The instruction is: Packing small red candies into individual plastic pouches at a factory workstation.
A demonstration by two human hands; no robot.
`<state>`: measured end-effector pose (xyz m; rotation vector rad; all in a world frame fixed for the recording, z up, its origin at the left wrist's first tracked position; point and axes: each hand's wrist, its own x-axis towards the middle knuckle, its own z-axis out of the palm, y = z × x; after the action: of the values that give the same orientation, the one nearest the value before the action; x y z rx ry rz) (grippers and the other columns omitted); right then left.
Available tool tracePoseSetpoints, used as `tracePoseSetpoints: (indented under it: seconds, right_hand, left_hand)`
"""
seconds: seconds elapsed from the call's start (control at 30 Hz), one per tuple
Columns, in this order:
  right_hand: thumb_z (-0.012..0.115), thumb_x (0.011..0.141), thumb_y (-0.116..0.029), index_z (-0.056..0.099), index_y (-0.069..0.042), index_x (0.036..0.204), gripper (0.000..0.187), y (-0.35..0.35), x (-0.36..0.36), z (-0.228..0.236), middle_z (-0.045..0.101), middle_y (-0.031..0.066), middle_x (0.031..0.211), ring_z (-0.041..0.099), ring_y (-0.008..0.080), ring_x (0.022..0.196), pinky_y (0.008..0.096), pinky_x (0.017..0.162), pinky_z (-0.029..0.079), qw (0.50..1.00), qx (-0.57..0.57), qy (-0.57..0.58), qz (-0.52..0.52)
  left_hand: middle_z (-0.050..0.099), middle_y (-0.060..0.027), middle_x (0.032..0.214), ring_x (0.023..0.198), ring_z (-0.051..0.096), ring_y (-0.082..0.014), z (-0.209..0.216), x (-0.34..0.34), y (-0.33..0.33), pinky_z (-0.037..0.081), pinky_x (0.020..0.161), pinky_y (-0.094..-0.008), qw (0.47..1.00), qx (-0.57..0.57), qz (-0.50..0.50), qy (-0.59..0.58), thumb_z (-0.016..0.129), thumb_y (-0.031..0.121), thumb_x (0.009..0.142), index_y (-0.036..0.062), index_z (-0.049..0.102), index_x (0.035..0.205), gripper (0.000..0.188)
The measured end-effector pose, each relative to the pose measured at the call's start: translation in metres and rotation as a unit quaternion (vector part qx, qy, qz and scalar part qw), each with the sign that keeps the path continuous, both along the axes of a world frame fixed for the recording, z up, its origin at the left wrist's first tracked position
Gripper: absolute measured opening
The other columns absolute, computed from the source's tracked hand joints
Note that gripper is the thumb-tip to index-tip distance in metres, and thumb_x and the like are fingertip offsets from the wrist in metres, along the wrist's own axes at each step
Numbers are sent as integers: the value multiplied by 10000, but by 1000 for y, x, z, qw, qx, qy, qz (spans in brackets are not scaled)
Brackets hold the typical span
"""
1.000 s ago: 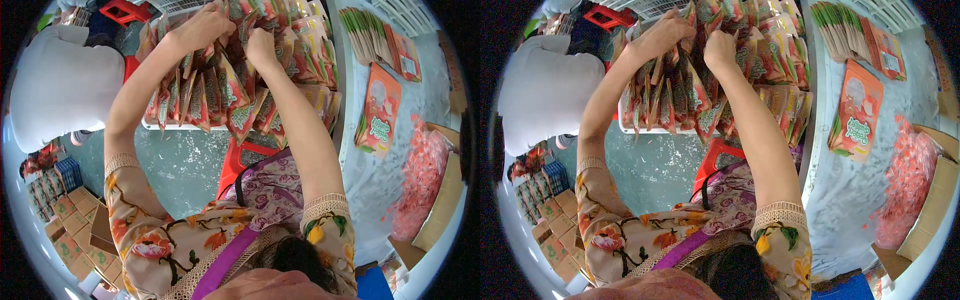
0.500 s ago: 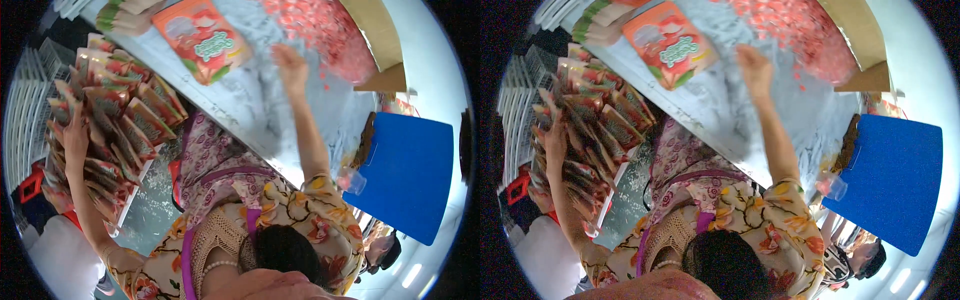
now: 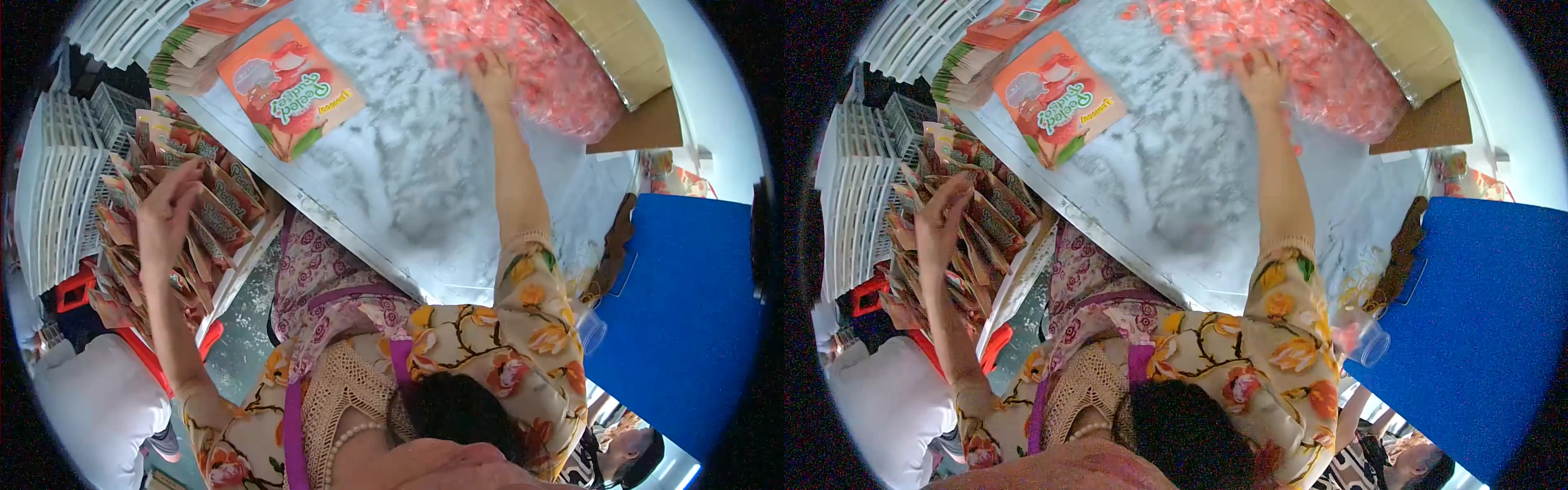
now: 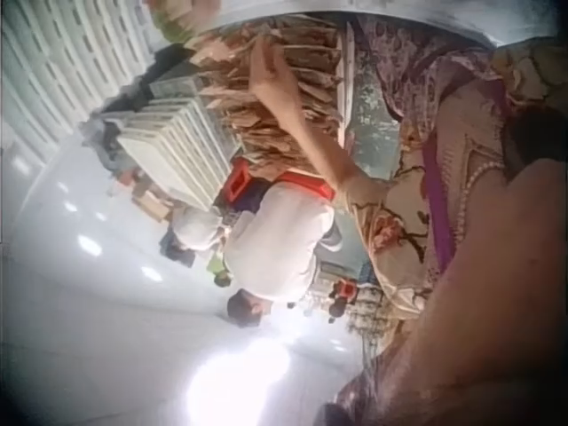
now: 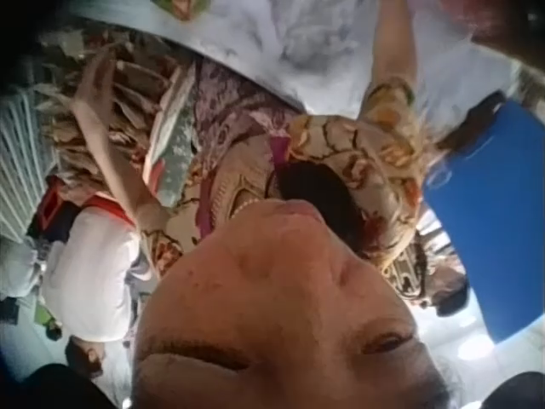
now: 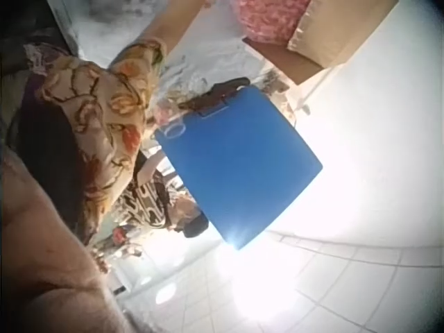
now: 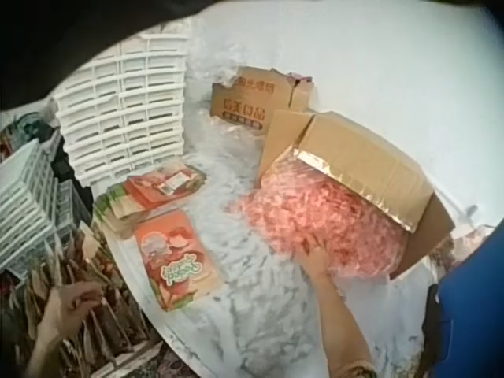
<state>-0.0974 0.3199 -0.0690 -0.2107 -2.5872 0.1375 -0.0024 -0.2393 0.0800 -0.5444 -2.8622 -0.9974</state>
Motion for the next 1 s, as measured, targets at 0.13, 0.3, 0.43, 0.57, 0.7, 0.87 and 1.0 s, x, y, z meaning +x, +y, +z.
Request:
tracePoseSetpoints:
  seconds: [0.13,0.3,0.43,0.57,0.7,0.87,1.0]
  right_hand:
    - [613,861,-400,621,-146,1217,438,-57,67,22,596,139,1222,523,282,1170,413,997,367,995,-81,-9,59]
    - [540,936,-342,611,-84,1229,397,-61,139,30,620,123,1215,567,231,1143,341,916,444,954,-287,-44,71]
    - [512,955,-357,597,-72,1250,419,-58,200,80,608,86,1248,585,193,1122,316,827,488,840,-530,-111,35]
    - [505,962,-340,608,-57,1233,405,-50,246,96,625,62,1212,635,161,1017,281,732,502,749,-645,-147,-35]
    - [556,942,-249,621,-32,1206,348,-44,272,85,634,64,1193,648,165,974,268,734,507,800,-588,-113,-49]
    - [639,871,-148,636,-49,1185,329,-39,261,45,623,88,1225,620,206,1031,286,836,498,919,-394,-5,25]
    - [700,815,-169,642,-107,1194,388,-50,237,45,570,107,1305,533,254,1175,339,948,449,954,-286,12,93]
  left_hand:
    - [699,-102,1002,892,667,-169,-14,0,78,510,798,-285,992,72,-81,-67,604,-22,864,21,642,1126,268]
    - [678,-159,1028,883,667,-249,-50,3,169,513,773,-318,964,112,-232,-58,604,4,842,52,628,1139,302]
    - [664,-172,1018,871,654,-296,-68,24,215,511,748,-353,952,108,-263,-114,613,3,834,65,618,1160,332]
    - [639,-169,1046,847,630,-344,-81,39,234,506,735,-384,948,120,-282,-82,617,-16,812,71,593,1188,386]
    - [612,-167,1094,856,625,-350,-82,41,245,507,748,-394,949,137,-279,-57,621,-37,792,57,591,1174,395]
    - [601,-154,1150,800,639,-260,-88,38,256,513,680,-311,952,112,-285,-8,622,-21,827,46,604,1185,365]
    - [591,-157,1153,823,639,-262,-94,41,259,519,679,-313,957,123,-262,-25,631,-7,825,60,616,1180,361]
